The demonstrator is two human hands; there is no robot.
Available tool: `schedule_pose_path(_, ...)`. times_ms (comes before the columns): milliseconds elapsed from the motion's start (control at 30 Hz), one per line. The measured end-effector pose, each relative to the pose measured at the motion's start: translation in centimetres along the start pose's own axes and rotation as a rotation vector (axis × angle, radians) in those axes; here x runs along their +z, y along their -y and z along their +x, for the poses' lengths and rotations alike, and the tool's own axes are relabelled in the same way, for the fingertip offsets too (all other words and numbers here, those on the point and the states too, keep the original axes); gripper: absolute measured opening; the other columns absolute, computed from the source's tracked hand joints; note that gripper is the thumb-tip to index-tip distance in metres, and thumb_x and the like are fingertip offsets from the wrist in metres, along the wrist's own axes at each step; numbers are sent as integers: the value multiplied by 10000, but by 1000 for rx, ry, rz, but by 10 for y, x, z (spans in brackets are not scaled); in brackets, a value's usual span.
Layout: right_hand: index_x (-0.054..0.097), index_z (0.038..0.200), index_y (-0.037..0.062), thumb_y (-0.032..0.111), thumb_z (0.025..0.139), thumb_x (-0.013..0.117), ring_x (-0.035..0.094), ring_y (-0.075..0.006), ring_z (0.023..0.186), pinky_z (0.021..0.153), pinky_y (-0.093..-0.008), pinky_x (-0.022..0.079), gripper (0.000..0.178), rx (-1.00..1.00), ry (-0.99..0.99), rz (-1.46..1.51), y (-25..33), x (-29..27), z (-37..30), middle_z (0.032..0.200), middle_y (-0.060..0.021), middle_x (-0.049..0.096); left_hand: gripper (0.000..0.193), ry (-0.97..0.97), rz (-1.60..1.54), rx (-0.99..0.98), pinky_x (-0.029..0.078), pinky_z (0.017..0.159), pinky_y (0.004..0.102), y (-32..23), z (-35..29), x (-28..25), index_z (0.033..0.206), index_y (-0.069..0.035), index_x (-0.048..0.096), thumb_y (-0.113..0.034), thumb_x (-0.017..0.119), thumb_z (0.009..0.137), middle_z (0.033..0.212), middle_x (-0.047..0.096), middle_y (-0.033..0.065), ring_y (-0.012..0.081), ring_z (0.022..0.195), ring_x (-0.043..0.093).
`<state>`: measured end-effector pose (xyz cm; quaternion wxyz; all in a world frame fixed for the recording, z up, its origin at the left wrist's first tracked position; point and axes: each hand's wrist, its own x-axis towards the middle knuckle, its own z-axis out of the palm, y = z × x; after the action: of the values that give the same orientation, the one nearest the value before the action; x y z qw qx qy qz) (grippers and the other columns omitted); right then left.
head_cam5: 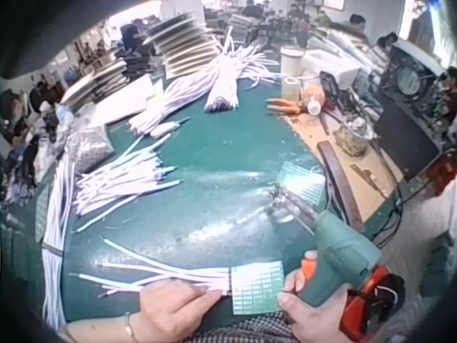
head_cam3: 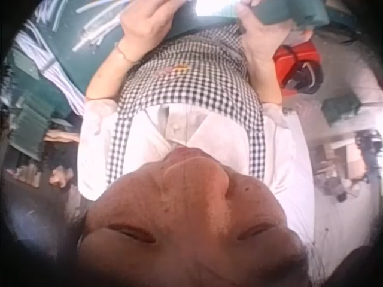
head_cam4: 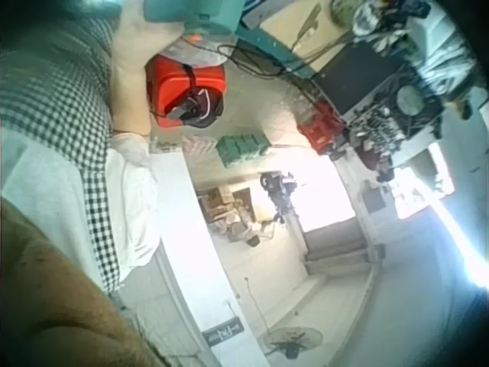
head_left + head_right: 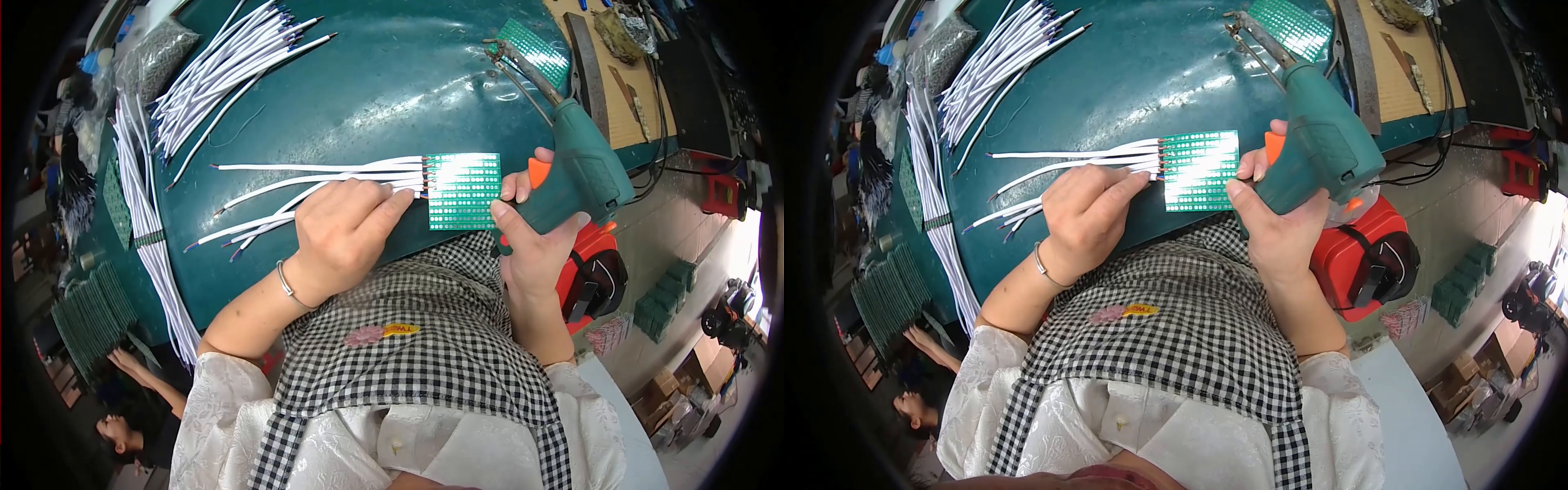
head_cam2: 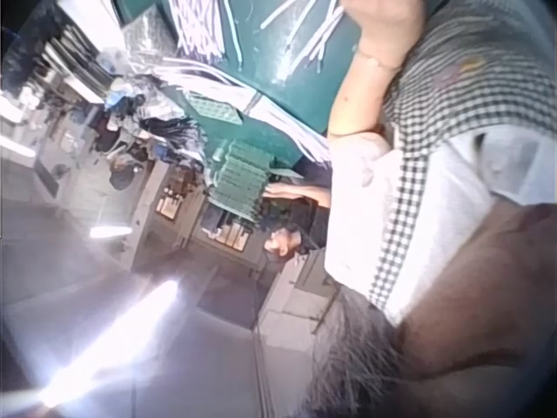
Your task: Soldering or bonding bundles of wires to green printed circuit boards using a specialized handheld tool.
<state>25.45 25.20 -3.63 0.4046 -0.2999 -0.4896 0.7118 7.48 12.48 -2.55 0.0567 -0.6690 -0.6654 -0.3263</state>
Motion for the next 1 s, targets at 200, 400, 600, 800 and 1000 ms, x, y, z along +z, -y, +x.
schedule_pose_path(200, 441, 1335, -4, -170, 733, 684, 545, -167, 904, 836, -303, 476, 670, -61, 28, -51, -4, -1, -1, 943, -60, 510, 220, -16, -389, -344, 468, 509, 288, 3, -4, 5, 895, -51, 731, 15, 817, 703, 719, 596, 60, 187, 604, 606)
schedule_pose_path(400, 437, 1346, -3, -199, 729, 659, 534, -162, 910, 829, -306, 477, 685, -133, 50, -118, -13, 0, -3, 967, -62, 503, 282, 60, -241, -144, 472, 510, 303, 9, -9, 10, 934, -82, 743, 21, 723, 673, 726, 573, 39, 172, 600, 590)
schedule_pose_path(600, 421, 1373, -44, -187, 806, 634, 563, -195, 1083, 983, -346, 474, 622, -207, 79, -478, -29, -10, -8, 1155, -116, 544, 296, 125, -118, -83, 459, 495, 318, 12, -9, 19, 977, -93, 737, -22, 667, 698, 710, 539, 28, 184, 593, 572)
schedule_pose_path(800, 404, 1395, -57, -175, 830, 633, 530, -261, 1231, 1105, -444, 419, 621, -248, 193, -627, -25, -11, -19, 1370, -178, 501, 264, 106, -106, -107, 464, 493, 323, 10, -8, 22, 950, -81, 730, -27, 662, 700, 707, 539, 30, 185, 600, 583)
schedule_pose_path(1000, 393, 1394, -62, -209, 797, 623, 544, -219, 1103, 1143, -553, 365, 657, -183, 154, -366, -30, -7, -19, 1288, -142, 495, 295, 123, -101, -102, 463, 488, 317, 9, -6, 21, 965, -96, 740, -32, 660, 688, 710, 525, 27, 179, 592, 575)
